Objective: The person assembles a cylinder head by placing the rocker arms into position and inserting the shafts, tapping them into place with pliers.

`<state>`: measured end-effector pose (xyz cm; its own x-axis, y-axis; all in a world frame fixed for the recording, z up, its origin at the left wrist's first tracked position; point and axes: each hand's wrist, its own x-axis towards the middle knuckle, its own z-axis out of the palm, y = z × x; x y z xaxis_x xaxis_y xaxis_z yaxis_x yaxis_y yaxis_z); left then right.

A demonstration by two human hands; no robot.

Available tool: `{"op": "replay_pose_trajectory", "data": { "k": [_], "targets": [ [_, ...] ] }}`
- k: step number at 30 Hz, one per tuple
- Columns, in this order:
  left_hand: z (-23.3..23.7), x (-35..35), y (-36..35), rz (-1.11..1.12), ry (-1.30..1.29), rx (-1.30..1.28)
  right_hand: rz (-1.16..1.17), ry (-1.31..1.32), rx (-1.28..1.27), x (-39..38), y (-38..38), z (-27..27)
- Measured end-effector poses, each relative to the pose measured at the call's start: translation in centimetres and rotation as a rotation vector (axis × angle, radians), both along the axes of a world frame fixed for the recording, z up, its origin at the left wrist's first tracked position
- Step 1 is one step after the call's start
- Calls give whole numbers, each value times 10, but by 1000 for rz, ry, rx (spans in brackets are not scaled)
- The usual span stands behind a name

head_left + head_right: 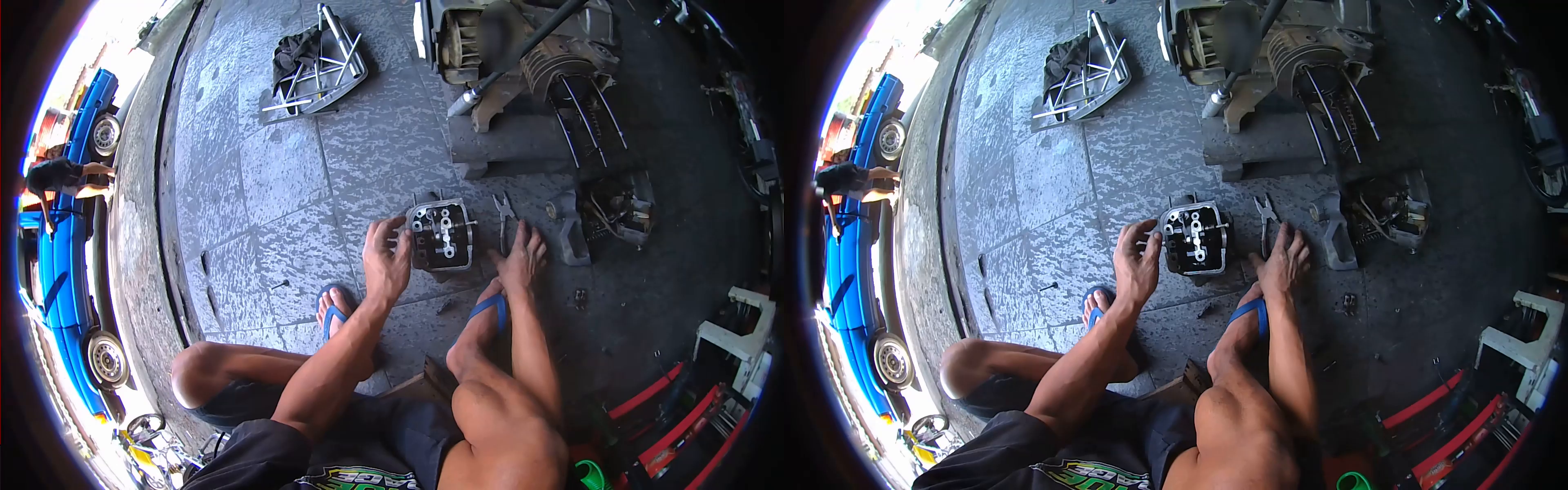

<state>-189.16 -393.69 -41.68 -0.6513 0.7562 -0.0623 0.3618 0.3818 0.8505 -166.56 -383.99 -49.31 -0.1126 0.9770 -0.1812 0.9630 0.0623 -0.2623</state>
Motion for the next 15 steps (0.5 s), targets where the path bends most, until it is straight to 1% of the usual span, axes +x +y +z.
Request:
{"op": "replay_pose_trajectory", "data": {
  "k": [1, 3, 4, 5, 7, 9, 10, 11, 13, 14, 15],
  "targets": [
    [1, -2, 6, -4, -3, 3, -4, -3, 3, 3, 3, -7],
    [3, -6, 17, -126, 30, -16, 8, 99, -43, 12, 10, -25],
    [1, -8, 21, -166, 71, -67, 6, 97, -37, 11, 12, -21],
    [-2, -9, 23, -168, 70, -62, 11, 80, -31, 9, 12, -17],
    [-4, -11, 27, -248, 117, -80, 20, 63, -21, 8, 14, -15],
    [-3, -12, 30, -268, 112, -72, -102, 260, -63, 6, 13, -25],
    [-3, -13, 32, -281, 96, -77, -171, 384, -159, 12, 13, -35],
    [-2, -13, 33, -294, 80, -80, -167, 386, -155, 12, 7, -23],
    [-2, -14, 37, -275, 49, -91, -243, 834, -348, 11, -13, 2],
    [-2, -14, 37, -293, 44, -85, -297, 986, -383, 7, -25, 2],
    [-3, -14, 37, -314, 40, -80, -337, 1059, -480, -2, -33, 34]
  ]
}}
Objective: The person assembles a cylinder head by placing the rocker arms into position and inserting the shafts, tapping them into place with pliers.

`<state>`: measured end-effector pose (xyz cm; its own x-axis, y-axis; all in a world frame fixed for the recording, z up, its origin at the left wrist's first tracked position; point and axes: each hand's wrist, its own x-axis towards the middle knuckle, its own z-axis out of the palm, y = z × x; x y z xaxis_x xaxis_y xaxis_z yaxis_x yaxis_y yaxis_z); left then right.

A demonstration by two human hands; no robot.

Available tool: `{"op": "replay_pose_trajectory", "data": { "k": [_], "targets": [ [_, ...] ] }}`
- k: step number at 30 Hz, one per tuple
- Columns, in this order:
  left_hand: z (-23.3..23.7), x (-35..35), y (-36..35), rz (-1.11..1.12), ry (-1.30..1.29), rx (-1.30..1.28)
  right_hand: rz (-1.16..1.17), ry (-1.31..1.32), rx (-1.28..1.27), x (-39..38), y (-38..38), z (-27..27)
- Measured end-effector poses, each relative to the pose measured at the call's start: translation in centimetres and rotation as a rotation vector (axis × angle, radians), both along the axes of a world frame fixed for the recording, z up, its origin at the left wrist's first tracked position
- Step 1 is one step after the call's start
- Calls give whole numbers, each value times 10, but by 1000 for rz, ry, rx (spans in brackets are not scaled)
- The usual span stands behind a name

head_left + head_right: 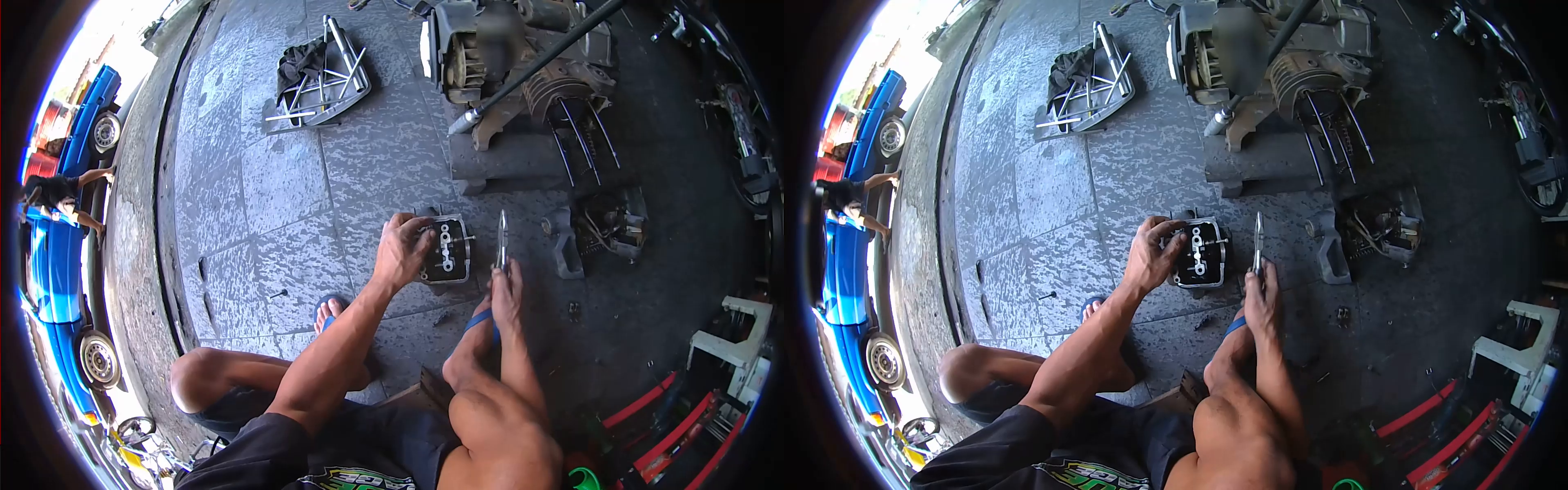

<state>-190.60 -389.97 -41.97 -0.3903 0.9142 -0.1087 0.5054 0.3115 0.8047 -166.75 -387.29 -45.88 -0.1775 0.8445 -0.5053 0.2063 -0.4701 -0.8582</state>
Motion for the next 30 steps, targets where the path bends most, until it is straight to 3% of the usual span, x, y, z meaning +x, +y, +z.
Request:
{"op": "replay_pose_trajectory", "data": {
  "k": [4, 6, 8, 9, 10, 12, 13, 14, 16, 18, 22, 24, 26, 27, 28, 30],
  "targets": [
    [-1, -3, 4, -27, 47, 23, 239, -112, 219, -6, -12, 3],
    [-2, -3, 4, -25, 40, 33, 82, 76, 64, -8, -15, 14],
    [-1, -4, 1, -15, 36, 34, -237, 287, 5, -13, -11, 27],
    [-1, -4, 1, 2, -4, 14, -528, 291, 36, -26, -13, 31],
    [0, -2, 3, 14, -47, 1, -528, 289, 39, -22, -15, 27],
    [1, -1, 6, -1, -36, 25, 468, -519, 335, -8, -24, 8],
    [0, -1, 5, 13, -84, 15, 495, -711, 488, -9, -27, 5],
    [-1, -1, 4, 30, -131, 3, 489, -716, 485, -5, -25, 5],
    [-3, -2, 4, 31, -92, 17, 16, -8, -5, 1, -7, 14],
    [-2, -2, 2, 23, -78, 24, -292, 271, -61, 0, 10, 33],
    [-5, 3, 2, 37, 11, 56, -245, 188, -33, 15, 13, 29],
    [-11, 8, 0, 36, 63, 100, -66, -144, 191, 6, -9, -11],
    [-14, 9, 1, 96, 36, 131, 481, -618, 229, -26, -24, 56],
    [-12, 9, 1, 79, 10, 117, 413, -541, 148, -16, -25, 36],
    [-12, 8, 3, 82, 12, 124, 243, -178, 258, -14, -22, 21],
    [-13, 9, 1, 71, 20, 146, -78, 164, -72, -3, -8, 25]
  ]
}}
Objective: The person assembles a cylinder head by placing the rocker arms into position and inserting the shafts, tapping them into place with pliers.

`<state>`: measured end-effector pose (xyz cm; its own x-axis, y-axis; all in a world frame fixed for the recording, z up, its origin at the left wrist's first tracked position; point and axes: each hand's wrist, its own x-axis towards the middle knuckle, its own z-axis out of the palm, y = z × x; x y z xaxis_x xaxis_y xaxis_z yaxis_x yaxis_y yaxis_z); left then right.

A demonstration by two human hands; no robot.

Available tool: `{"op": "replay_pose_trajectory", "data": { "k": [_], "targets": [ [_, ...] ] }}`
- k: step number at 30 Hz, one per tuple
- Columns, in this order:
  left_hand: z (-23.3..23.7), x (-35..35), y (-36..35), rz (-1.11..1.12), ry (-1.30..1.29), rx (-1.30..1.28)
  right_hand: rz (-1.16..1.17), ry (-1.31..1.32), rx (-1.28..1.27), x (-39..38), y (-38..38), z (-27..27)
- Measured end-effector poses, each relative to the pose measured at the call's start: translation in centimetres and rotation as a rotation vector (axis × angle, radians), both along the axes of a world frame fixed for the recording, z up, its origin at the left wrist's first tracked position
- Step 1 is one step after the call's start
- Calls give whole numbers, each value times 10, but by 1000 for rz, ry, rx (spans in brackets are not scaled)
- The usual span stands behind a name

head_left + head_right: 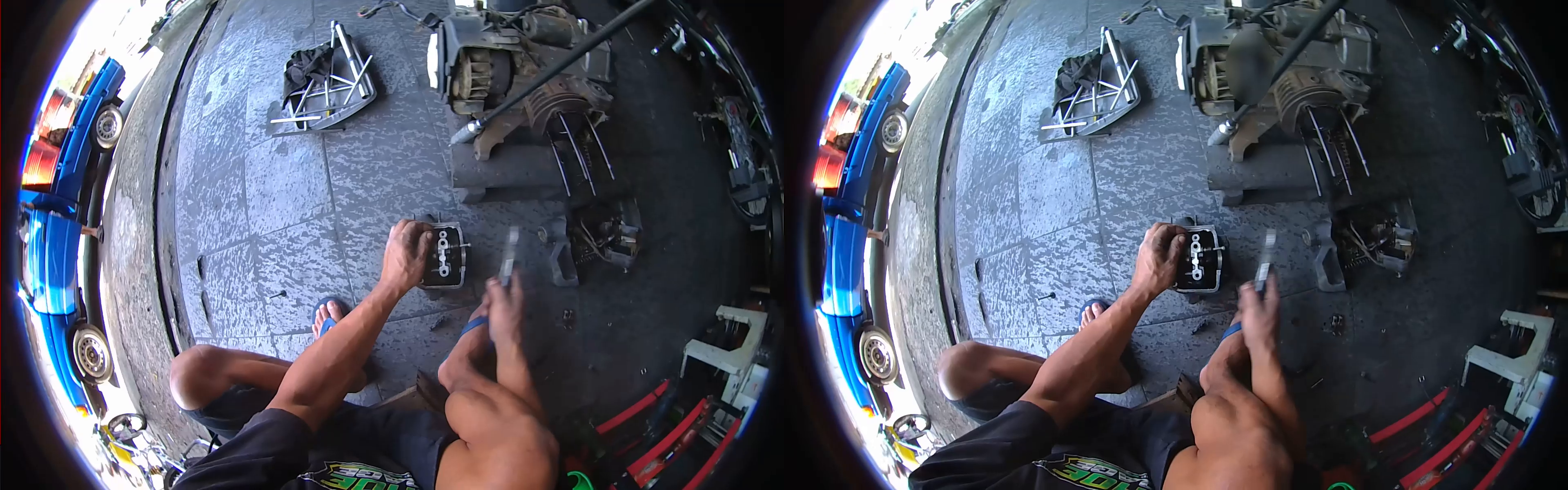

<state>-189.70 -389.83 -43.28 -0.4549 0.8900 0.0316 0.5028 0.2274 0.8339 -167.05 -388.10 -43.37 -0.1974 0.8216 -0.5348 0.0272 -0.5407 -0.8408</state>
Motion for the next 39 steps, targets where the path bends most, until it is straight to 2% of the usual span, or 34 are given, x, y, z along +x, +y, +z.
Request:
{"op": "replay_pose_trajectory", "data": {
  "k": [2, 4, 5, 6, 8, 10, 11, 12, 14, 15, 16, 17, 18, 20, 21, 22, 24, 25, 28, 31, 32, 34, 35, 36, 38, 39],
  "targets": [
    [-4, 0, -1, -7, -10, 9, -343, 159, -50, -1, 13, 22],
    [-8, 5, -2, -1, 63, 71, -413, 6, -32, -9, 11, 11],
    [-11, 9, -1, 13, 83, 57, -10, -216, 231, -3, -1, -26],
    [-13, 10, 0, 6, 81, 63, 531, -525, 208, -20, -5, 12],
    [-16, 9, -3, 20, 128, 60, 416, -451, 345, -16, -8, -3],
    [-15, 10, -2, 26, 132, 61, 129, -272, 124, 1, 10, -26],
    [-15, 11, -2, 40, 130, 68, -65, -43, -67, 1, 21, 6],
    [-15, 11, -1, 44, 128, 74, -212, -28, -101, 0, 31, 16],
    [-17, 11, -1, 30, 115, 77, -294, -153, -69, 5, 30, 7],
    [-17, 13, -2, 42, 126, 76, 6, -461, 284, 6, 9, -38],
    [-18, 13, 0, 54, 138, 81, 318, -759, 638, -35, 2, 6],
    [-19, 14, -1, 68, 162, 106, 713, -995, 306, -44, -15, 63],
    [-19, 15, -3, 57, 160, 101, 581, -593, 261, -35, -5, 53],
    [-18, 12, -2, 62, 141, 85, 234, -419, 352, -11, 6, -7],
    [-15, 13, -1, 72, 135, 76, -26, -94, -48, -4, 20, 8],
    [-16, 14, -3, 86, 127, 71, -262, 40, -75, -6, 27, 25],
    [-18, 13, -1, 72, 139, 94, -413, -13, -76, -12, 29, 41],
    [-18, 12, -1, 62, 143, 93, -422, -9, -79, -15, 24, 40],
    [-18, 11, 0, 55, 132, 94, 26, -97, -51, -13, 3, 16],
    [-18, 12, -3, 71, 86, 125, 264, -179, 82, -19, -9, 10],
    [-17, 13, -4, 79, 93, 118, 271, -184, 78, -20, -9, 13],
    [-15, 13, -2, 95, 97, 109, 5, -30, 127, -24, -11, 22],
    [-16, 12, -1, 95, 109, 117, 38, -105, 19, -16, -6, 12],
    [-16, 13, -2, 92, 118, 124, 43, -110, 15, -15, -11, 3],
    [-16, 13, -1, 103, 107, 125, 474, -863, 1013, -21, -19, -3],
    [-15, 14, -1, 116, 103, 121, 588, -1085, 1074, -29, -27, 23]
  ]
}}
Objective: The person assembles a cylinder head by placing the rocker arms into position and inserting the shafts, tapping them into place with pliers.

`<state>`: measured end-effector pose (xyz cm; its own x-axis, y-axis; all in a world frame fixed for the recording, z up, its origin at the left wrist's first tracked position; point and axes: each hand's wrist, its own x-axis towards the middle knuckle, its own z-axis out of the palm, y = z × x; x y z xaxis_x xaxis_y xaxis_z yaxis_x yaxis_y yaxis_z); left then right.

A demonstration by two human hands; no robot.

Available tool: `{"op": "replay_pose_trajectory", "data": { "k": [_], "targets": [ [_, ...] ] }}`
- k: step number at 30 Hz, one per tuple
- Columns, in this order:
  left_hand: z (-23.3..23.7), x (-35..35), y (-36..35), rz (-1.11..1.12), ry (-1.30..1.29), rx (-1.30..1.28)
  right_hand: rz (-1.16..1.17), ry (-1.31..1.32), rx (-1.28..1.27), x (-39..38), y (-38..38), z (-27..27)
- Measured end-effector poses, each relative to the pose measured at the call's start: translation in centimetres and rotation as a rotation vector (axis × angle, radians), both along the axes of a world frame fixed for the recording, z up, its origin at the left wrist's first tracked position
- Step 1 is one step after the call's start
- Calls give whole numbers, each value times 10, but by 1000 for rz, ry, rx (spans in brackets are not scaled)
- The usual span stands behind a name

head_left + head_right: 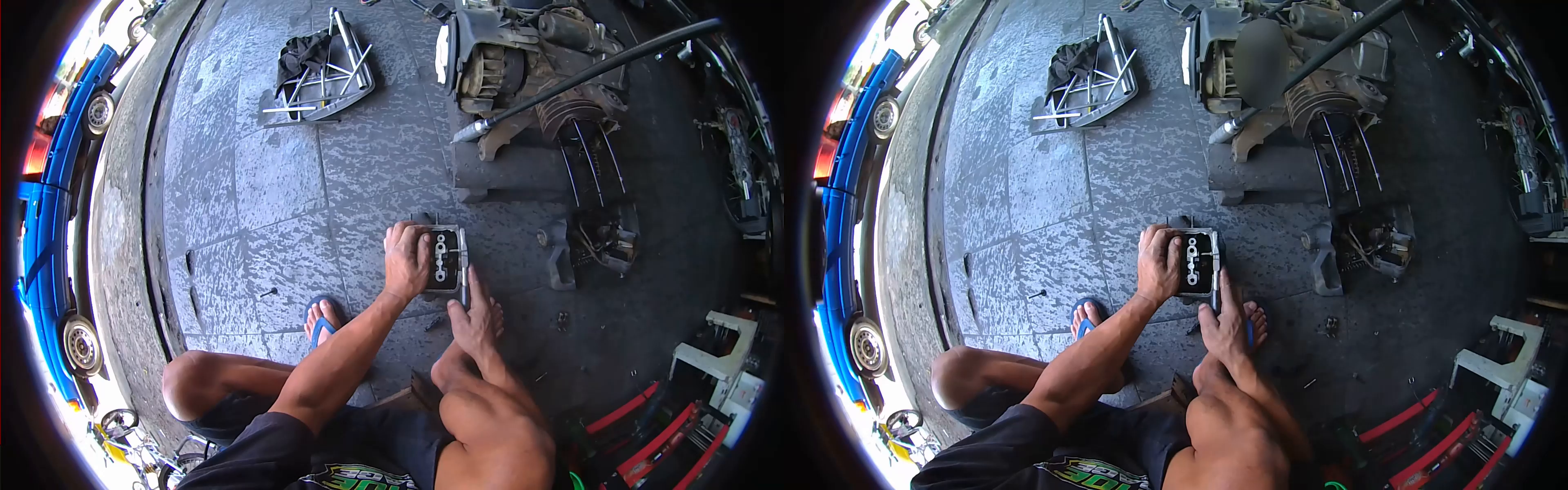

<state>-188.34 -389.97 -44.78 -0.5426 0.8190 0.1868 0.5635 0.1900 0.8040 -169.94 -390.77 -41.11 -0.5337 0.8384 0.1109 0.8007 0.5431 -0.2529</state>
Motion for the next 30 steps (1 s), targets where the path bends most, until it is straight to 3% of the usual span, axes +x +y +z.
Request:
{"op": "replay_pose_trajectory", "data": {
  "k": [1, 3, 4, 5, 7, 8, 9, 11, 12, 13, 15, 17, 19, 21, 23, 25, 27, 29, 30],
  "targets": [
    [0, 1, -1, -1, -5, -4, -1, -5, -4, 3, 1, -4],
    [2, -1, -1, -6, -3, 16, -453, 995, -985, 7, 13, -16],
    [0, -1, 0, -9, 5, 36, -584, 1140, -941, -6, 20, 6],
    [-1, -2, -4, 6, -2, 24, -697, 1073, -914, 0, 23, 0],
    [0, -1, 0, -2, 6, 14, -194, 224, -285, 6, 6, -32],
    [0, -1, 0, 10, 9, 31, -110, -32, -519, -13, 4, 32],
    [-2, 0, 1, 1, 4, 30, -47, 149, -476, -1, 8, 12],
    [0, -1, -1, 10, -35, 36, -213, 598, -696, 20, 15, -31],
    [-1, -1, -2, 12, -14, 35, -404, 984, -851, 9, 22, -9],
    [-2, -2, -3, 31, -21, 27, -471, 1168, -814, 7, 28, -4],
    [-2, -3, -3, -4, -43, 49, -610, 1274, -772, 7, 37, 2],
    [0, -4, -3, -4, -57, 48, -640, 1255, -792, 10, 36, 1],
    [-3, -5, -4, -10, -92, 72, -441, 1038, -914, 20, 22, -15],
    [-3, -7, -6, -23, -111, 68, -270, 802, -772, 20, 9, -25],
    [-2, -8, -5, -30, -123, 68, -6, 619, -462, 22, 12, -34],
    [-1, -8, -6, -32, -146, 56, -418, 1066, -795, 10, 3, -28],
    [0, -7, -7, -30, -150, 56, -533, 1013, -902, -1, 5, -2],
    [2, -8, -4, -22, -155, 44, -1, -24, -350, 1, -1, -3],
    [1, -8, -2, -24, -156, 42, -87, 255, -505, 6, -1, -18]
  ]
}}
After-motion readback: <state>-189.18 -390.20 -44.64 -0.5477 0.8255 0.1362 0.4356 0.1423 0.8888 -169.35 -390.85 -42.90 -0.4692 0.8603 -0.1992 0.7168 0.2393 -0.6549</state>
